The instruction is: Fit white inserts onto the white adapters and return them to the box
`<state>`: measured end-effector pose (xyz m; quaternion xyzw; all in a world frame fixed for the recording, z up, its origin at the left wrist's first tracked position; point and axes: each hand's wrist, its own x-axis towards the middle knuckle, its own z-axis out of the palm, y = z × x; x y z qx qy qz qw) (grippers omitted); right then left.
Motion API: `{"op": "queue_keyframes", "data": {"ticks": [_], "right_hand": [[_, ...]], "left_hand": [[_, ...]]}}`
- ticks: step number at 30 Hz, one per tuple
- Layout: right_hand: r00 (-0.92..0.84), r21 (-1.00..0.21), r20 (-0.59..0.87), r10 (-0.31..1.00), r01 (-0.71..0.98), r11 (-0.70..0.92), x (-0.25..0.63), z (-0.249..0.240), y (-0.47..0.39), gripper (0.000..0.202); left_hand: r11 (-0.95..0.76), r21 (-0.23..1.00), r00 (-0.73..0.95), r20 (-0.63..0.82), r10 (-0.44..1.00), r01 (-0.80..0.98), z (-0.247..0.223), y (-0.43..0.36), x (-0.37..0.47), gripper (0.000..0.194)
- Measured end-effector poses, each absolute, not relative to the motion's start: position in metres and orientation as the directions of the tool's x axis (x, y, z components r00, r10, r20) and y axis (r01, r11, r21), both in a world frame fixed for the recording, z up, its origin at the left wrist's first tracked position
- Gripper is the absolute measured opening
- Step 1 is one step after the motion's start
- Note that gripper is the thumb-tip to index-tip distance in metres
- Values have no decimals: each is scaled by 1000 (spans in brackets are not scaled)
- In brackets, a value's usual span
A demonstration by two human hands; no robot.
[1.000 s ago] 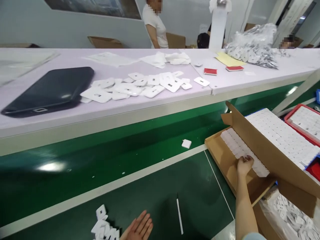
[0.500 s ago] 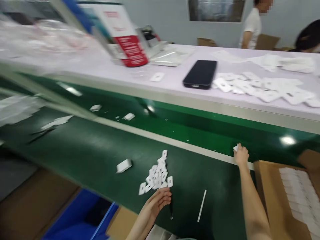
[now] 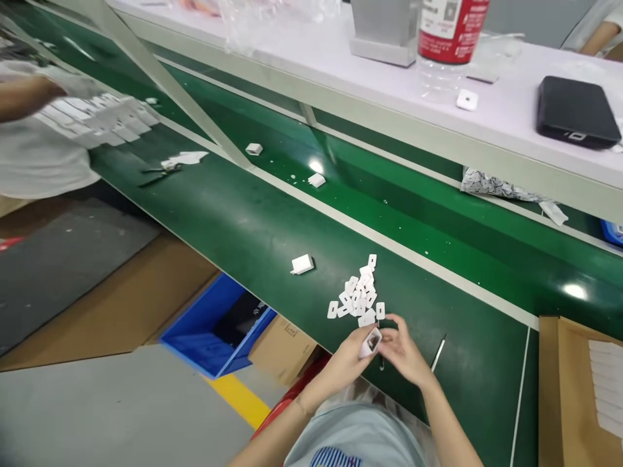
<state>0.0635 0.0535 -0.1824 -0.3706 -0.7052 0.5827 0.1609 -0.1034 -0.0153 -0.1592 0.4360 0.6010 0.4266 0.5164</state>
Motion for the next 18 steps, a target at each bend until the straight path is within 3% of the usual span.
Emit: {"op": "queue_keyframes", "data": {"ticks": [4,8,11,15,18], "right_hand": [[-567,-823,-215,795,543,165,38,-212,79,41],[-546,-750,-252,799,632,195,14,-229,94,52],[-482,-694,-280,830,699,172,8,-230,100,48],[-405,-684,-206,891,710,165,0,-204,98,17],[-343,-727,-49,938,657,202,-17,-158,72,29]], "left_hand": [[246,964,-136,-231,963,105,-152,-26,-147,33],[209,972,-154,-192,969,106,-126,-31,-181,33],[117,988,-155,-100,983,104,-106,-35,-202,29],[-24,993,-137,40,990,118,-86,-39,-224,19],[-113,982,-142,135,981,153,-79,-39,-233,19]]}}
